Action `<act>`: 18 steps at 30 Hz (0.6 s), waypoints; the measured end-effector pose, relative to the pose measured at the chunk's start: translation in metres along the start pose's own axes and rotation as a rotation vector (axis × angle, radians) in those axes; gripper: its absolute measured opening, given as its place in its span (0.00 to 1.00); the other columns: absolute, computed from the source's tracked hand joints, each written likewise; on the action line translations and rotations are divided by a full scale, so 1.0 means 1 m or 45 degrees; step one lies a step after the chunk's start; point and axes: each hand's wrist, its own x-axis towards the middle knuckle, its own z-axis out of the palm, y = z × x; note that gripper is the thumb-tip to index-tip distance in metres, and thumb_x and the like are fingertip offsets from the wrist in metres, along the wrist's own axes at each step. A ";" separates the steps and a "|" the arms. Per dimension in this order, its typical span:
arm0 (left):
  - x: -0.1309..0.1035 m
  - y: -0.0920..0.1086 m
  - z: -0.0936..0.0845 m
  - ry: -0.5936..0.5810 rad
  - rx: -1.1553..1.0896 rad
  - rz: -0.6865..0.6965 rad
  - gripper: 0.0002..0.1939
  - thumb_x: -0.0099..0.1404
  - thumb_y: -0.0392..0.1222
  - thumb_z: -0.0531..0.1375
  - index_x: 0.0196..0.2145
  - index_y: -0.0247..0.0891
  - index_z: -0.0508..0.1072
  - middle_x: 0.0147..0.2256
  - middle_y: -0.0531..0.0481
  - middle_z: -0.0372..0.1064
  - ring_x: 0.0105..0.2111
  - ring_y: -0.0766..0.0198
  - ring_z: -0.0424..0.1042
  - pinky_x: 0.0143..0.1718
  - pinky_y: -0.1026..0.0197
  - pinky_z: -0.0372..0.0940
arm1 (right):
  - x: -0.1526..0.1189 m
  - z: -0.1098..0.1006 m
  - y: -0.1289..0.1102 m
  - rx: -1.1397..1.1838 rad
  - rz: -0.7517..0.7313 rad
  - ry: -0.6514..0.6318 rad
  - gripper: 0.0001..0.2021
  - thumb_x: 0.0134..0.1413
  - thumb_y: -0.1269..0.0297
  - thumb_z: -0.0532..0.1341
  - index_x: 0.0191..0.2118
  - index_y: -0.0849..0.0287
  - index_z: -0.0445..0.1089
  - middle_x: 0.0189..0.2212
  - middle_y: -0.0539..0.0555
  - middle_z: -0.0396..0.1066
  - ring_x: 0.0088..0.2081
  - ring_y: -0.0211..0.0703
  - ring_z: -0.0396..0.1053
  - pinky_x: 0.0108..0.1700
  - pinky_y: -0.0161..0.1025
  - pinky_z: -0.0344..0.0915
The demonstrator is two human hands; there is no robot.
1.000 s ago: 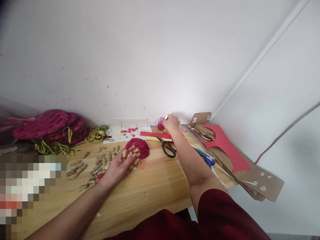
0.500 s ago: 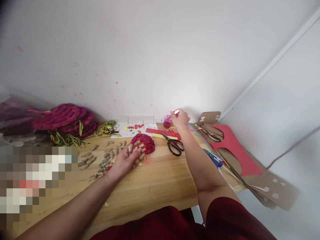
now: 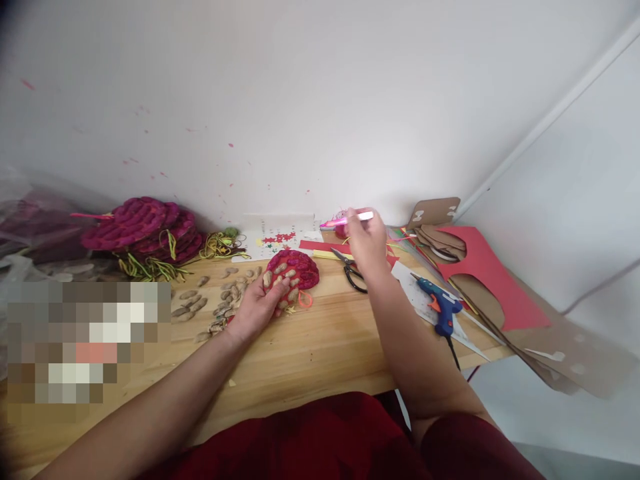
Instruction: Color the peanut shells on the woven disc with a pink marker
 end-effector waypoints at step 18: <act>-0.005 0.000 -0.002 0.067 0.404 0.211 0.16 0.68 0.52 0.63 0.29 0.40 0.67 0.20 0.59 0.61 0.19 0.70 0.57 0.23 0.65 0.55 | -0.086 0.020 -0.046 -0.004 -0.447 -0.459 0.05 0.66 0.65 0.63 0.37 0.55 0.69 0.31 0.50 0.75 0.31 0.39 0.72 0.35 0.38 0.66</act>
